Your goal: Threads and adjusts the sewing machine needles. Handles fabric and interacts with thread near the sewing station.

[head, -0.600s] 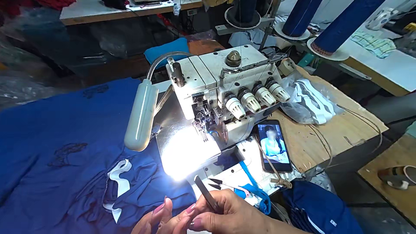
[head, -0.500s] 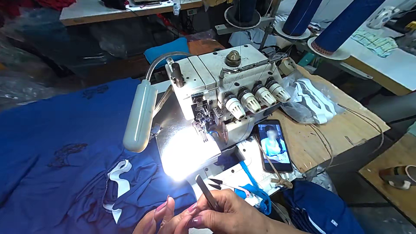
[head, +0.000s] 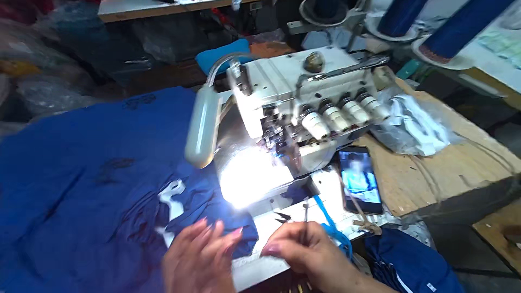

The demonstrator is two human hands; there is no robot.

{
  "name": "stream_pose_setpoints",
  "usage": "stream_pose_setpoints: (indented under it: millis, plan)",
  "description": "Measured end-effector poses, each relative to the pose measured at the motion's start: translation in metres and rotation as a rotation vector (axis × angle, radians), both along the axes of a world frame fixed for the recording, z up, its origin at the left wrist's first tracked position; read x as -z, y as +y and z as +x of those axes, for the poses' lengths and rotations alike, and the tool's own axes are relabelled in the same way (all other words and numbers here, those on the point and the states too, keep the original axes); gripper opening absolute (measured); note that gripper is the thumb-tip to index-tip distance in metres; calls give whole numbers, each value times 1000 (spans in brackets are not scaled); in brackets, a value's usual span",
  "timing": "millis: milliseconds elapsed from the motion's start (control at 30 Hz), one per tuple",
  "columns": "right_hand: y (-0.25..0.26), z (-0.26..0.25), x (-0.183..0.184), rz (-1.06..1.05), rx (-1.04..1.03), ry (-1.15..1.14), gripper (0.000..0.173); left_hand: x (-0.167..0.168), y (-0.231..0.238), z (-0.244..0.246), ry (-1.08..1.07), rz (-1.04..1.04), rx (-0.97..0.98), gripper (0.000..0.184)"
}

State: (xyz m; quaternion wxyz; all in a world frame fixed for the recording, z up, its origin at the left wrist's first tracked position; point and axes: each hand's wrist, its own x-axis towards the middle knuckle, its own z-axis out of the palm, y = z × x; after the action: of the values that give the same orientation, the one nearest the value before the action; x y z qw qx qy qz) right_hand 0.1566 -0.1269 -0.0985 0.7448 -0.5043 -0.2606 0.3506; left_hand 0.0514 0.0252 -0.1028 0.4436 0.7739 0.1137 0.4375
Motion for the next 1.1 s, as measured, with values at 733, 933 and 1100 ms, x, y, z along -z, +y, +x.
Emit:
stream_pose_setpoints:
  millis: [733,933,1100]
  plan:
    - [35,20,-25,60,99,244,17,-52,37,35,230,-420,514,16]
    - [36,24,-27,67,83,258,19,-52,39,43,183,-339,502,11]
    - [38,26,-27,79,-10,216,14,-46,36,46,153,-153,312,14]
